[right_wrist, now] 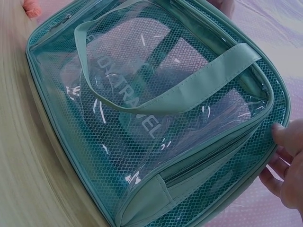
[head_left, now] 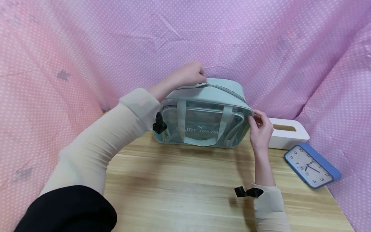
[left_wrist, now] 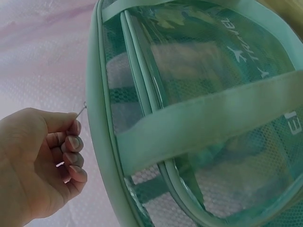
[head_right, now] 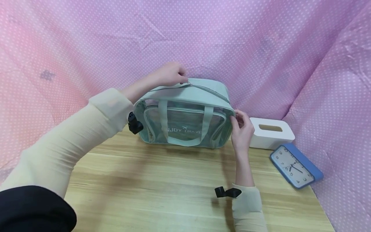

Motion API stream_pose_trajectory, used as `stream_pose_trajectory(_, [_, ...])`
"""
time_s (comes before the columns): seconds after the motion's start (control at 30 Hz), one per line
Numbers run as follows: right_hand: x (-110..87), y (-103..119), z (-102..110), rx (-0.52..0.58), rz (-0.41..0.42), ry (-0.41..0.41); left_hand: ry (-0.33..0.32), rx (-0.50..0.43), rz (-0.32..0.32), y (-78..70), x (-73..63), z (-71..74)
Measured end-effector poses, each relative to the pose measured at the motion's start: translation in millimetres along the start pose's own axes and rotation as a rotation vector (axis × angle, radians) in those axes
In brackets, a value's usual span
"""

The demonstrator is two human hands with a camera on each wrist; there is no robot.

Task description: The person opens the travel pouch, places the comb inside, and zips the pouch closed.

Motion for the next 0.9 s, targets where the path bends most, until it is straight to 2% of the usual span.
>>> stream_pose_trajectory(0.4, [1.1,3,2,-0.022,0.000,-0.004,-0.041,-0.078,0.041,22.7,-22.1,7.6])
stream_pose_trajectory(0.73, [1.7,5,1,-0.030,0.031,-0.005,-0.107,-0.133,0.122,50.6,-52.1,16.4])
stream_pose_trajectory(0.9, [1.7,3,3,-0.048,0.017,-0.012,-0.134,-0.159,0.137,61.1,-64.7,17.1])
Point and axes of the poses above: each hand's wrist, its own x-axis towards the middle knuckle, its own z-axis out of the back of the hand, y = z × x, the point moved 10 cm from there along x, towards the middle knuckle, and after that the axes turned 14 degrees about -z, right-handed, at the moved point
